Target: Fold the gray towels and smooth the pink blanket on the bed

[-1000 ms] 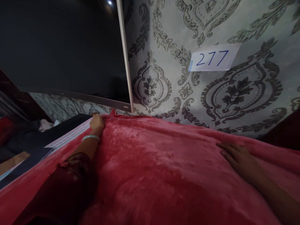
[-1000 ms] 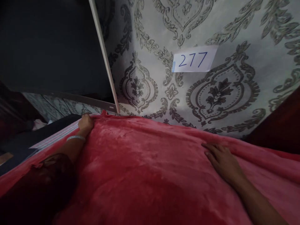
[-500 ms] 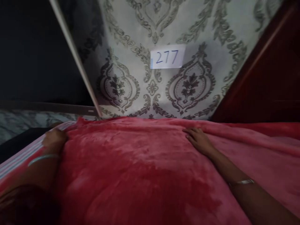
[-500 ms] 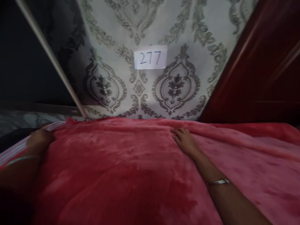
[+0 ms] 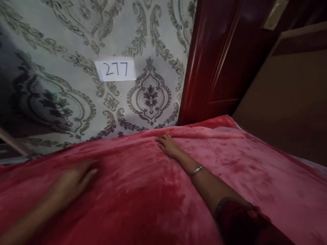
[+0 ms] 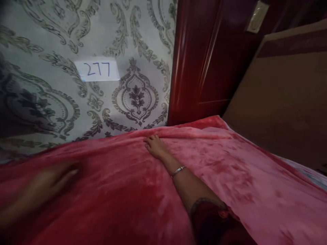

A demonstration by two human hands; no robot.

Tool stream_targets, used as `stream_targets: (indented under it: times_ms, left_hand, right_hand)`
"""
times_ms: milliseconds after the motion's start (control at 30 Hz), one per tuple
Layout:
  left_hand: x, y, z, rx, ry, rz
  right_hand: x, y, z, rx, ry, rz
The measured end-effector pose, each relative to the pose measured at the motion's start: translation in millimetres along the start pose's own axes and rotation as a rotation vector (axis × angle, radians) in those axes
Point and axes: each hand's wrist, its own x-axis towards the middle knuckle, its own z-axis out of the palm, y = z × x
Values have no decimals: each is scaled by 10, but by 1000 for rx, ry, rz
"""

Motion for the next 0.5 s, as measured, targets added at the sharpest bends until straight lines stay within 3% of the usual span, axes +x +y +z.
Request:
stream_targets:
  times_ms: [67,133,233,367,500]
  left_hand:
    - [-2,598,322,-118,-159,202]
    - [19,1090,623,-184,-231,283]
    - [29,1601,1040,-253,-269,334]
    - [-92,1958,1416,-198,-164,288]
    - [-205,2104,1455,-23,-195,368]
  right_hand:
    - [-7,-31,-41,4,4,6]
    - [-16,-57,-84,0,9,4]
    - [-25,-77,-147,-15,15,3]
    - [-49,-93,-209,-19,24,13]
    - [-65,-130,-199,7,44,7]
